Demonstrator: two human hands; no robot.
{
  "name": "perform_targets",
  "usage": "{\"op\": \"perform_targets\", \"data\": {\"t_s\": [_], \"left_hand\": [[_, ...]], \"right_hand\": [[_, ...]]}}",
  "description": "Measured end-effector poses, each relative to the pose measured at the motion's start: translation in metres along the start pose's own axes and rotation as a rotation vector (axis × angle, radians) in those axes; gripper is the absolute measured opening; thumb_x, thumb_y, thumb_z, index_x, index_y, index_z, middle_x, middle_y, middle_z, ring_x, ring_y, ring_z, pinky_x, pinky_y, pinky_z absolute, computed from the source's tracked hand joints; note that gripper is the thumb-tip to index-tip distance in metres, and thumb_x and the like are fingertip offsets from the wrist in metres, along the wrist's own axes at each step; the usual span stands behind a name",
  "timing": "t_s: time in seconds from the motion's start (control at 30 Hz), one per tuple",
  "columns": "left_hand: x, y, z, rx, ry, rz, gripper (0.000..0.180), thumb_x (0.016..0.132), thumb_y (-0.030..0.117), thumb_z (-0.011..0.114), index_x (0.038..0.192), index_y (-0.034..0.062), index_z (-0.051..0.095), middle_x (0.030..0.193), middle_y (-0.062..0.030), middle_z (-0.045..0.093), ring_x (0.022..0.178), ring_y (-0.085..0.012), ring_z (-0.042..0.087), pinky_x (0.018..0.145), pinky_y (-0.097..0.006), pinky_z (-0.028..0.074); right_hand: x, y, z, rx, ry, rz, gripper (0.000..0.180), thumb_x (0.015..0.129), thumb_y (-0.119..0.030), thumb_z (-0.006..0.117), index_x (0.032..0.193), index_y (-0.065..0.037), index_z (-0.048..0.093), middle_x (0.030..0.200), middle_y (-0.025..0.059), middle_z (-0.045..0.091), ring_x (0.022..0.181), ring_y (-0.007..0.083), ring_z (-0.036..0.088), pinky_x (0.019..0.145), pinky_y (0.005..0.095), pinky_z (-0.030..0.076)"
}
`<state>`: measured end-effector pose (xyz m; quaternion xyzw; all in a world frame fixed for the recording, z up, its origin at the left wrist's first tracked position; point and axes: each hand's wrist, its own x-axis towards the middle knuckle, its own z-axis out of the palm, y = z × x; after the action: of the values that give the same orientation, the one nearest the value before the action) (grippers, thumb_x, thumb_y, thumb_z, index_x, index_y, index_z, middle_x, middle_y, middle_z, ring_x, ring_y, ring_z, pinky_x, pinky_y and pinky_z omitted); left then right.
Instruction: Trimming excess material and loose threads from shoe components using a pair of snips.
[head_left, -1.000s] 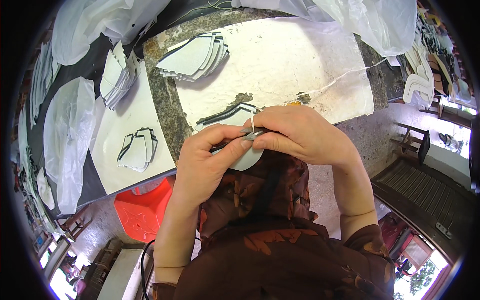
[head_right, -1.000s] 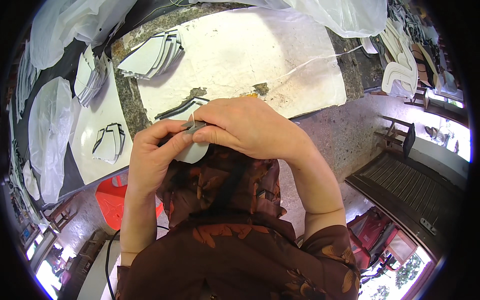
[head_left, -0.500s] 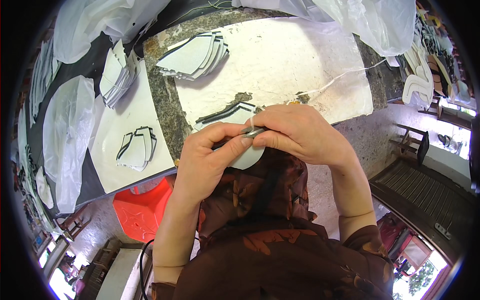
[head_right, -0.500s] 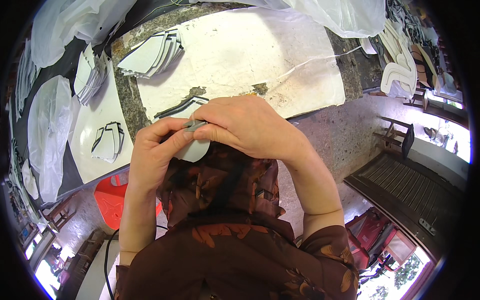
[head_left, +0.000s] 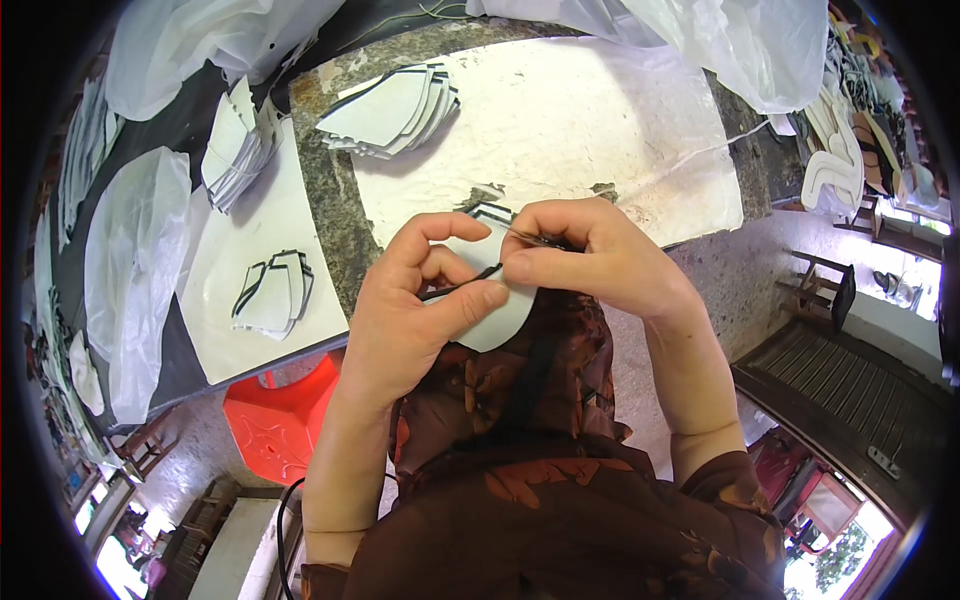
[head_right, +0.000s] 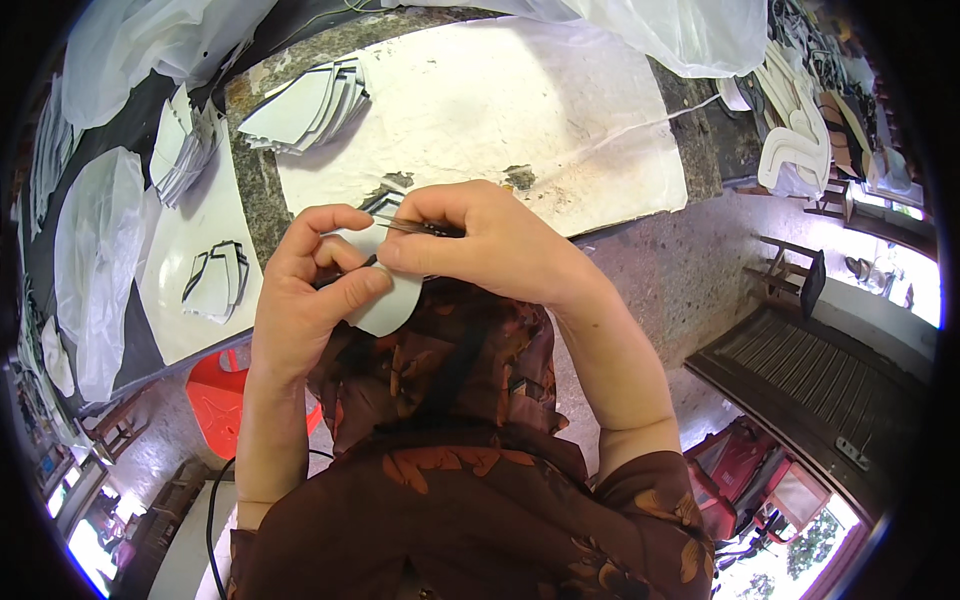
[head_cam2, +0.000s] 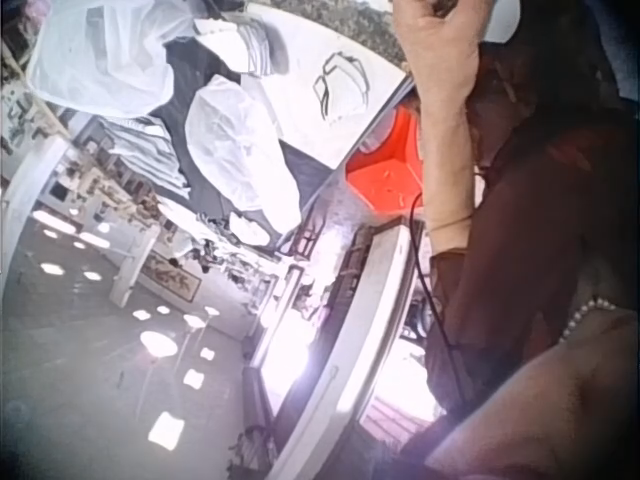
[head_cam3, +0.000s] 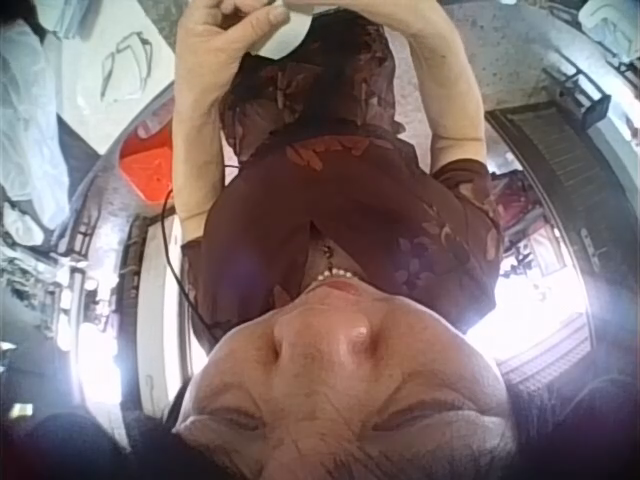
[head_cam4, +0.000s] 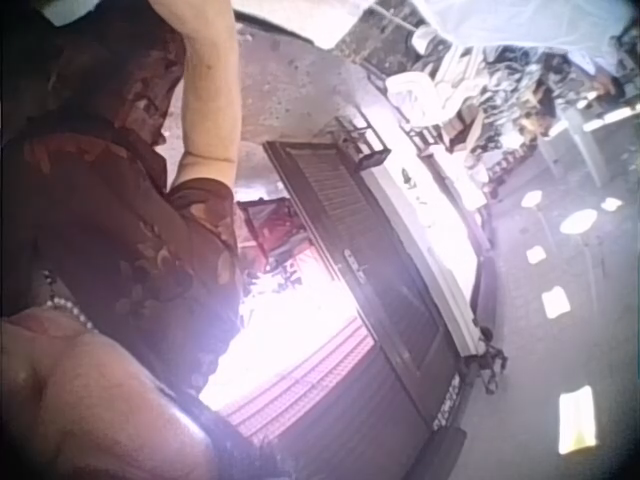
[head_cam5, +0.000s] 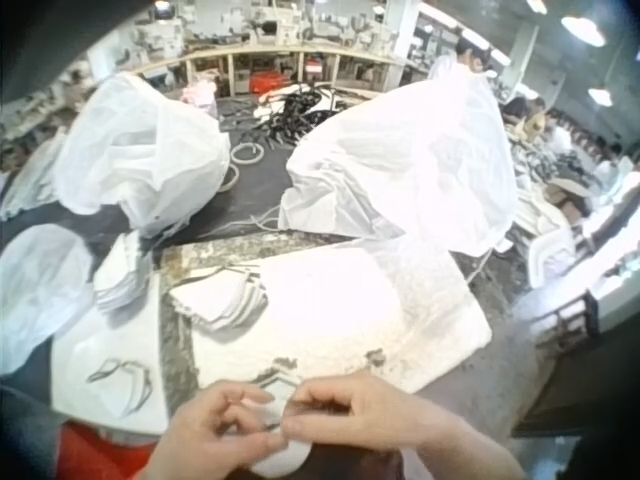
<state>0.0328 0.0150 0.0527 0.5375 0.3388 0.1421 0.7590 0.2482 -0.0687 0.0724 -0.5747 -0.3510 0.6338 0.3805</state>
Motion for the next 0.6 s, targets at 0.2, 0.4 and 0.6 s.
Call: {"op": "perform_targets", "data": {"t_s": [0.2,0.4,0.6], "left_hand": [[-0.009,0.003,-0.015,-0.267,0.118,-0.063,0.045,0.112,0.037,0.050,0.138,0.0006,0.058,0.087,-0.0027,0.072,0.082,-0.0080,0.064,0.075,-0.023,0.049],[-0.027,-0.016,-0.051,-0.342,0.047,-0.118,0.081,0.112,0.060,0.022,0.115,-0.0057,0.069,0.087,-0.0089,0.073,0.082,-0.0180,0.070,0.078,-0.028,0.053],[-0.035,-0.016,-0.042,-0.142,0.139,-0.068,0.018,0.102,0.017,0.070,0.095,0.0005,0.071,0.081,-0.0026,0.070,0.074,-0.0090,0.065,0.069,-0.022,0.050]], "right_hand": [[0.002,0.000,0.011,-0.068,0.127,-0.061,0.016,0.090,-0.017,0.072,0.087,-0.001,0.068,0.074,-0.0052,0.057,0.071,0.0040,0.048,0.063,0.0240,0.039],[0.004,0.005,0.018,-0.029,0.154,-0.059,0.012,0.091,-0.012,0.072,0.086,-0.002,0.067,0.077,-0.0061,0.057,0.072,0.0030,0.048,0.064,0.0222,0.038],[0.008,0.007,0.032,-0.045,0.162,-0.038,0.012,0.091,-0.012,0.072,0.086,-0.002,0.067,0.076,-0.0075,0.055,0.072,0.0028,0.045,0.064,0.0223,0.037]]}}
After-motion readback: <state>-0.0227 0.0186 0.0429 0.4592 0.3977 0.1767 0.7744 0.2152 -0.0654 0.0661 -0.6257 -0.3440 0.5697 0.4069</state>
